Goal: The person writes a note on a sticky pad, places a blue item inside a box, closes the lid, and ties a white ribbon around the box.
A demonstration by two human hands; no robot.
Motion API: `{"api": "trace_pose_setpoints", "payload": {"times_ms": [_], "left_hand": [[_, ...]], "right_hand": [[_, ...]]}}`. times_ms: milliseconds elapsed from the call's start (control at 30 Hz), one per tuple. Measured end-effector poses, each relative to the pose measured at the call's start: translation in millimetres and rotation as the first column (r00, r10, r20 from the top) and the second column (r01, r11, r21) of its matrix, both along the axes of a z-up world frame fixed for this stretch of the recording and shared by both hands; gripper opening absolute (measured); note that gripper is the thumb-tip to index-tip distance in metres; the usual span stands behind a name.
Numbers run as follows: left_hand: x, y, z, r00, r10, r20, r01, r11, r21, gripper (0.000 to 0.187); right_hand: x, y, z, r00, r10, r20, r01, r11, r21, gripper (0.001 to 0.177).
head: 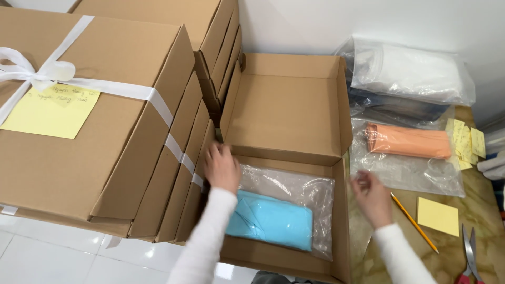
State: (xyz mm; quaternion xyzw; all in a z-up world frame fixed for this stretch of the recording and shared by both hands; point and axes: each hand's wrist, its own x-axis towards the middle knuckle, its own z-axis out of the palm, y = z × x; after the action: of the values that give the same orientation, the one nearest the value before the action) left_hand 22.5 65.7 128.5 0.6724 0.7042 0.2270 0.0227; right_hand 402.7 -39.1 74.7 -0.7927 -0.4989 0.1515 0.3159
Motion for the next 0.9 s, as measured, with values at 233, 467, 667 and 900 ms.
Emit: {"api": "trace_pose_setpoints", "payload": {"times_ms": [233, 467, 667, 900], "left_hand": [[20.0, 139.9, -12.9, 0.988, 0.132, -0.078, -0.131, 0.991, 0.021, 0.036], [21.1, 185.9, -23.7, 0.985, 0.170, -0.004, -0.165, 0.946, -0.280, 0.037], [12.8, 193.7, -37.5, 0.930, 0.184, 0.318, -0.069, 0.938, -0.340, 0.040], [8.7, 122.3, -34.0, 0.797, -0.134, 0.589, 0.055, 0.987, 0.150, 0.054]], "right_hand": [[58.6, 152.2, -7.4, 0.994, 0.101, -0.042, -0.091, 0.975, 0.204, 0.060], [66.0, 224.6, -23.0, 0.987, 0.066, -0.148, -0.074, 0.996, -0.050, 0.049], [29.5, 184.9, 0.5, 0.996, 0.057, 0.070, -0.073, 0.965, 0.252, 0.030], [5.8, 96.7, 10.8, 0.998, 0.044, 0.053, -0.067, 0.791, 0.609, 0.030]]}}
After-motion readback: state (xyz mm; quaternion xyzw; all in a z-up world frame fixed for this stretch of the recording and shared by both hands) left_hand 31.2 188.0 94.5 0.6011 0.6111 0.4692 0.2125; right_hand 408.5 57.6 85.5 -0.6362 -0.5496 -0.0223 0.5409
